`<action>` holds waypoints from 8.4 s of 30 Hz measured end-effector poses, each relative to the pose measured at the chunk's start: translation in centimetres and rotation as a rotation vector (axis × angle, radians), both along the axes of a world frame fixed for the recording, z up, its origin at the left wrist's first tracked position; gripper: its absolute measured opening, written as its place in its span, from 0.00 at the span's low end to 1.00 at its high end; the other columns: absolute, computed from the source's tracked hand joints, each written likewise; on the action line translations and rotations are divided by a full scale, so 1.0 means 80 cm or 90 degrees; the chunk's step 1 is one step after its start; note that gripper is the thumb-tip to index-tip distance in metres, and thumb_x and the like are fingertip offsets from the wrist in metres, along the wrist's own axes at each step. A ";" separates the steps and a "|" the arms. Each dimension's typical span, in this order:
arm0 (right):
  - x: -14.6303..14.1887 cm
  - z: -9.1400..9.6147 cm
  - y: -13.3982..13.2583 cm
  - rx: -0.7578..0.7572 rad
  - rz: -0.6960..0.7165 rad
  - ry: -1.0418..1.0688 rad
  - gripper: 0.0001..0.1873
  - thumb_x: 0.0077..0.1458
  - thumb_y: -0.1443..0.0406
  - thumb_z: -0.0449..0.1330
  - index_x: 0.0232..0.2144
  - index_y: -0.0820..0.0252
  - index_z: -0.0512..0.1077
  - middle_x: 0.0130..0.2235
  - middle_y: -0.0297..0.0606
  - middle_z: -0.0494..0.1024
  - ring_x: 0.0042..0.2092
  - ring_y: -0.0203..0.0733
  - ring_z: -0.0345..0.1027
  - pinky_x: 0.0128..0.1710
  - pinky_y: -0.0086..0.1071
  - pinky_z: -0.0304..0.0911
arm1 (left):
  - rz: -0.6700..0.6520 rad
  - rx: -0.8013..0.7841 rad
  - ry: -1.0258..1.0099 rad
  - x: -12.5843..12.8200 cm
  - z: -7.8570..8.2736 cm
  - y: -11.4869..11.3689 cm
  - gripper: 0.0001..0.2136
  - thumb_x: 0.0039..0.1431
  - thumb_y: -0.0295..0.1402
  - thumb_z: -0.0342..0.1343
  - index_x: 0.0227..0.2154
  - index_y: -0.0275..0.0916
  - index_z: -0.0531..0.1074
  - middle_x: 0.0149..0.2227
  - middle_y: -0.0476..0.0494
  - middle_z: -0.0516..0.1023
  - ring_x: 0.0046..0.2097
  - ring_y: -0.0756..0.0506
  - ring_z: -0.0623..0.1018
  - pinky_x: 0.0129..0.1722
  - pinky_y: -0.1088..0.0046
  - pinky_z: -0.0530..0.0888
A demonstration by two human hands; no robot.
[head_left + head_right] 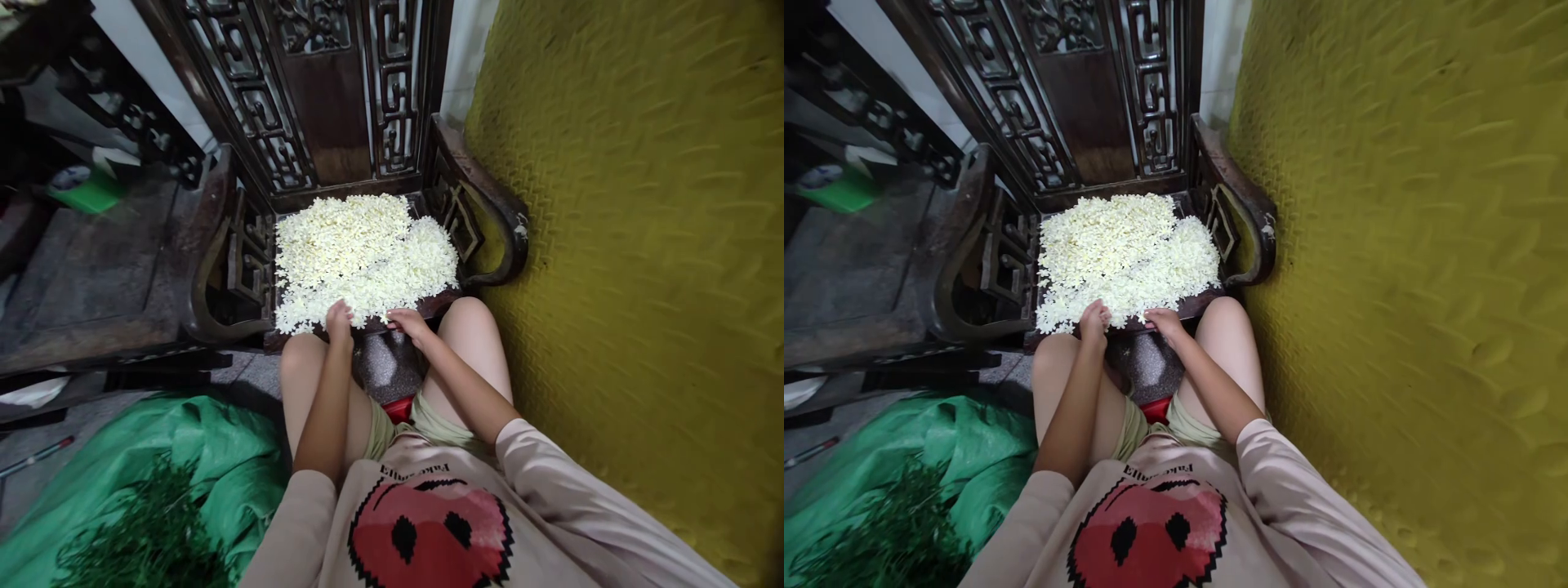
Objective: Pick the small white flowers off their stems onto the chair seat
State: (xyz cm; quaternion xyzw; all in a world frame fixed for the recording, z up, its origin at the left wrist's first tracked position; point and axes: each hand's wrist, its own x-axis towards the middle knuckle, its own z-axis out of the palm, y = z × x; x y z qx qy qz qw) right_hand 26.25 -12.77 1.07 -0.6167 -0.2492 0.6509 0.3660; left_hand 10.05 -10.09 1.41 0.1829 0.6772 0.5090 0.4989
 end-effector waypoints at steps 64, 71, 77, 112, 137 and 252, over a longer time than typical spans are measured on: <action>-0.006 0.010 -0.018 0.416 0.168 -0.277 0.08 0.44 0.63 0.56 0.27 0.62 0.72 0.35 0.38 0.76 0.29 0.34 0.65 0.32 0.27 0.59 | -0.173 0.110 0.029 0.043 -0.004 -0.066 0.13 0.38 0.34 0.62 0.29 0.35 0.73 0.29 0.44 0.77 0.33 0.48 0.76 0.40 0.69 0.70; -0.008 0.003 -0.015 0.370 0.140 -0.236 0.10 0.44 0.63 0.56 0.29 0.63 0.73 0.33 0.38 0.76 0.27 0.33 0.64 0.29 0.27 0.59 | -0.152 0.083 -0.031 0.043 -0.001 -0.064 0.14 0.36 0.35 0.63 0.29 0.34 0.74 0.28 0.44 0.77 0.32 0.49 0.75 0.40 0.69 0.70; -0.008 -0.002 -0.012 0.333 0.124 -0.199 0.11 0.44 0.63 0.55 0.29 0.63 0.73 0.31 0.38 0.76 0.27 0.34 0.65 0.29 0.27 0.61 | -0.144 0.071 -0.028 0.043 0.000 -0.062 0.14 0.38 0.34 0.61 0.30 0.34 0.74 0.29 0.45 0.78 0.32 0.49 0.75 0.40 0.69 0.70; -0.009 0.003 -0.001 0.091 -0.022 0.011 0.07 0.41 0.64 0.59 0.24 0.62 0.70 0.24 0.34 0.74 0.26 0.35 0.69 0.22 0.24 0.58 | -0.142 0.044 -0.118 0.049 -0.016 -0.054 0.19 0.36 0.35 0.61 0.34 0.34 0.70 0.18 0.56 0.64 0.22 0.56 0.64 0.29 0.76 0.65; -0.008 -0.003 -0.010 0.309 0.160 -0.186 0.09 0.46 0.60 0.54 0.22 0.60 0.66 0.25 0.33 0.69 0.31 0.37 0.63 0.37 0.32 0.59 | -0.104 0.084 0.063 0.037 -0.018 -0.059 0.08 0.36 0.30 0.59 0.25 0.37 0.72 0.24 0.48 0.74 0.30 0.49 0.73 0.35 0.72 0.69; -0.004 0.009 -0.008 0.178 0.100 0.014 0.16 0.36 0.56 0.62 0.27 0.62 0.75 0.16 0.28 0.63 0.21 0.30 0.48 0.23 0.27 0.44 | -0.185 0.159 0.162 0.044 -0.009 -0.059 0.10 0.43 0.36 0.58 0.28 0.37 0.71 0.27 0.48 0.71 0.28 0.51 0.69 0.32 0.75 0.66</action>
